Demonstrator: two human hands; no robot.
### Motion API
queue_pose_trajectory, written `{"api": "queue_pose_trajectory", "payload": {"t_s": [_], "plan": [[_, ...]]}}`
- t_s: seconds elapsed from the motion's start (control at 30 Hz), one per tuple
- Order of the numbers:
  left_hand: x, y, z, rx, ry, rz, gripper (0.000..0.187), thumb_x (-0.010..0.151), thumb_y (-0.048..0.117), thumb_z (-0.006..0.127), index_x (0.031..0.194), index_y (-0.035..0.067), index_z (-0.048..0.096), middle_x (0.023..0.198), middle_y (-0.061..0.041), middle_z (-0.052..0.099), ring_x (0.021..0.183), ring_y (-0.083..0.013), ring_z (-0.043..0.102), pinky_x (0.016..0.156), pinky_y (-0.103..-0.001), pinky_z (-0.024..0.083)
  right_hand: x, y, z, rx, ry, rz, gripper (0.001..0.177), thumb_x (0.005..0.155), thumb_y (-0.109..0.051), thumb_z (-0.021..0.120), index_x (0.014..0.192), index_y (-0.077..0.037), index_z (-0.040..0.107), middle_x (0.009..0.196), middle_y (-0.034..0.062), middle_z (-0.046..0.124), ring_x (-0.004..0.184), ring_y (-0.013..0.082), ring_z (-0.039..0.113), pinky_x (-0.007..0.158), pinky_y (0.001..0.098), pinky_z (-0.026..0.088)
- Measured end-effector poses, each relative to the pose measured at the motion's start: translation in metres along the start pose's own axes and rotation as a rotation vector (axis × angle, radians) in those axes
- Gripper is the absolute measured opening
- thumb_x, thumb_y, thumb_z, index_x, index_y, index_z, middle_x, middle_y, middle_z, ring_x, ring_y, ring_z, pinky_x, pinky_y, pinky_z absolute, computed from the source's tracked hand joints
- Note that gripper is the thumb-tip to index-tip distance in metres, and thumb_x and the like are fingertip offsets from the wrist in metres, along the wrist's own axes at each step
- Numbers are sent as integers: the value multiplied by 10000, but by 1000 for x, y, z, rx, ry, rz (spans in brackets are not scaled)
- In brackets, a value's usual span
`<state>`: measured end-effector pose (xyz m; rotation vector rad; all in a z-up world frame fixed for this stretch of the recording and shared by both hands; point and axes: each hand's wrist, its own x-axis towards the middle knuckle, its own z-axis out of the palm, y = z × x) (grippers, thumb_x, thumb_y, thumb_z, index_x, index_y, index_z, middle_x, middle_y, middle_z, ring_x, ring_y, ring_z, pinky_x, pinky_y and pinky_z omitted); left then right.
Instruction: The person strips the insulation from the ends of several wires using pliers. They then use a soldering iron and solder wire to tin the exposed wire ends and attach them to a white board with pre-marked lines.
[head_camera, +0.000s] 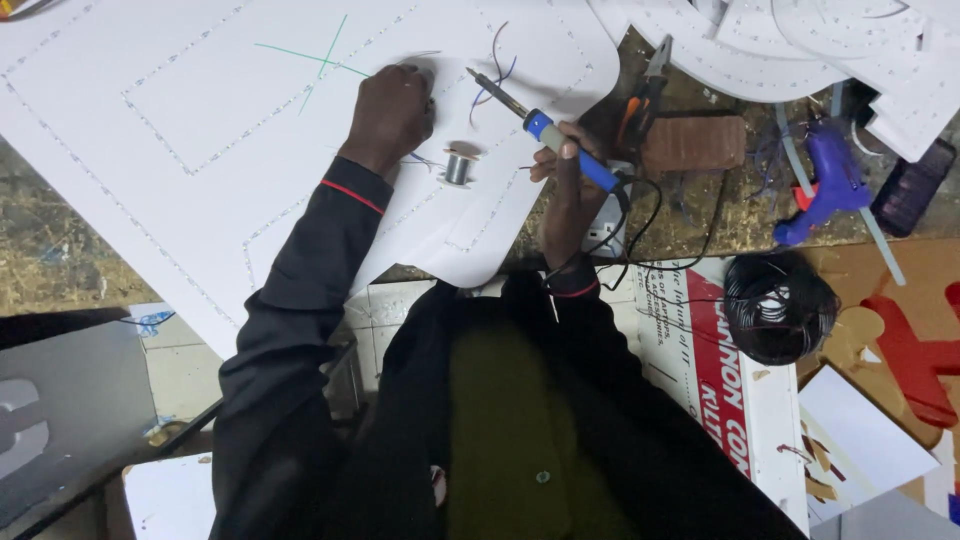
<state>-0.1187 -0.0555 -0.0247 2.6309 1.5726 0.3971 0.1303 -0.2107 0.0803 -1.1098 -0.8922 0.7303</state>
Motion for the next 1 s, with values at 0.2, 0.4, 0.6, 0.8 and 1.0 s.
{"api": "queue_pose_trajectory", "payload": {"t_s": [0.2, 0.4, 0.6, 0.8, 1.0], "plan": [[-16, 12, -40, -96, 26, -36, 273, 978, 139, 751, 1216, 7, 734, 1148, -190, 660, 992, -457, 678, 717, -594, 582, -9, 8, -9, -18, 22, 32, 445, 1121, -422, 692, 1306, -19, 732, 866, 145, 772, 707, 205, 747, 611, 303, 615], [-42, 11, -74, -95, 363, -32, 297, 1145, 273, 776, 1281, 11, 736, 1203, -128, 597, 978, -370, 598, 695, -494, 533, -16, 17, -16, -3, -7, 3, 451, 1153, -429, 689, 1421, -67, 692, 1029, 190, 799, 711, 198, 738, 638, 293, 615], [-43, -5, -54, -86, 346, -144, 480, 942, 81, 751, 1413, 71, 661, 1313, -163, 573, 1067, -419, 555, 748, -545, 550, -26, 8, -12, -45, -26, -12, 492, 1148, -484, 666, 1425, -77, 684, 1061, 176, 806, 714, 190, 749, 629, 294, 617], [-30, -13, -48, -150, 311, -150, 52, 991, 94, 694, 990, 107, 744, 960, -93, 702, 918, -401, 617, 656, -562, 514, -29, 4, -21, -54, -43, 17, 441, 1159, -425, 657, 1434, -80, 660, 1081, 183, 806, 734, 190, 751, 628, 281, 632], [-69, 16, -127, -553, 535, -7, 188, 1009, -127, 682, 1054, 53, 717, 1032, -120, 698, 950, -326, 630, 854, -466, 480, 17, 3, -74, 590, -161, 308, 465, 1129, -323, 729, 1456, 1, 661, 1087, 209, 794, 883, 248, 767, 733, 329, 627]]}}
